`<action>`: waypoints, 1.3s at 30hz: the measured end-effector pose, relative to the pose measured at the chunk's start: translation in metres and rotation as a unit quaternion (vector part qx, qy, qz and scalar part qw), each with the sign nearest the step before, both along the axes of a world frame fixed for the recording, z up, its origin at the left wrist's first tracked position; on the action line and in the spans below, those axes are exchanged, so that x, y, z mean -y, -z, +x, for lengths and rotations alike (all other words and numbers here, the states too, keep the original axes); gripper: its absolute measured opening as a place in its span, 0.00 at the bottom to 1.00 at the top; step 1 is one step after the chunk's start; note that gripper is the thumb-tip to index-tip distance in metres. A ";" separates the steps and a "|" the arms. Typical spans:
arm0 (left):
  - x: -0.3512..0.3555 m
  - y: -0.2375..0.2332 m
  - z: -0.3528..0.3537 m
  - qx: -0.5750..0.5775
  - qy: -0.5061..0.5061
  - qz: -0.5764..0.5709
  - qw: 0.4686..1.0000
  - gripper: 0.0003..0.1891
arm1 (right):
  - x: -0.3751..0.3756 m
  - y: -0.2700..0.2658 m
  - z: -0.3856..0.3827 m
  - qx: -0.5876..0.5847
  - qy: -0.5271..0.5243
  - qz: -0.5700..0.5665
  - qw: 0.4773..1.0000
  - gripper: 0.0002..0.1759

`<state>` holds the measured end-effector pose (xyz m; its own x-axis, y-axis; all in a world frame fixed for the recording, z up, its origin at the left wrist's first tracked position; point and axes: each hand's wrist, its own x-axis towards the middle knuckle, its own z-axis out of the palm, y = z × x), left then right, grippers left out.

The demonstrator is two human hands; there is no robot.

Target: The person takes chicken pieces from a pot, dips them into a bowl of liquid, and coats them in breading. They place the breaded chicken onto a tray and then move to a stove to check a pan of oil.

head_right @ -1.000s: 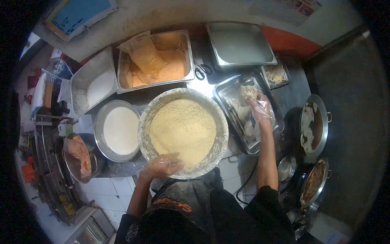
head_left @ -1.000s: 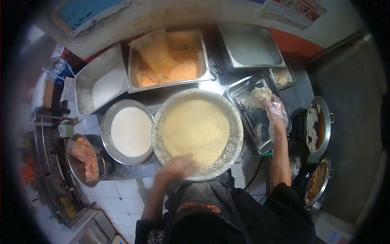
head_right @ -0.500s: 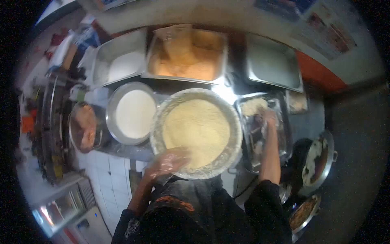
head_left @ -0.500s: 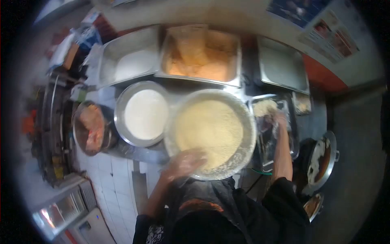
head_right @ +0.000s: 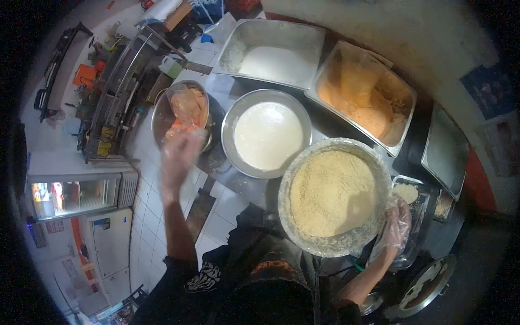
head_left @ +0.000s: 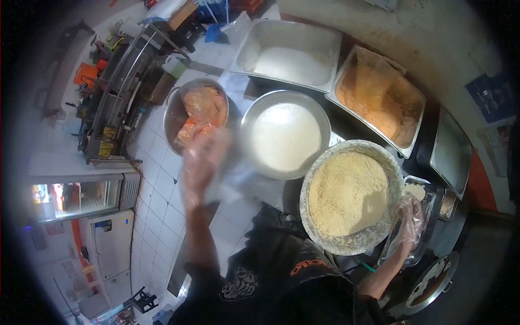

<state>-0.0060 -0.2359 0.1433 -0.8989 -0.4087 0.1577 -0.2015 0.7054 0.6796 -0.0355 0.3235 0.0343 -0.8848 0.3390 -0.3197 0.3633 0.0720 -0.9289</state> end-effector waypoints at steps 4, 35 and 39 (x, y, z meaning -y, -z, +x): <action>0.104 0.031 -0.011 0.136 -0.080 -0.014 0.987 0.11 | 0.054 0.005 0.008 -0.059 -0.115 0.020 0.991 0.21; -0.048 0.027 -0.015 -0.001 0.026 0.596 0.802 0.20 | 0.340 -0.061 -0.040 -0.025 -0.375 -0.108 0.920 0.22; -0.051 0.051 -0.018 0.074 -0.052 0.578 0.811 0.19 | 0.328 -0.060 -0.040 0.060 -0.324 -0.131 0.935 0.17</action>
<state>-0.0237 -0.1844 0.0922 -0.8243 -0.2819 -0.4910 -0.3582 -0.4119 0.8378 -0.0753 -0.0048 0.0947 -0.8303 -0.3592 -0.4261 0.4240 0.0891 -0.9013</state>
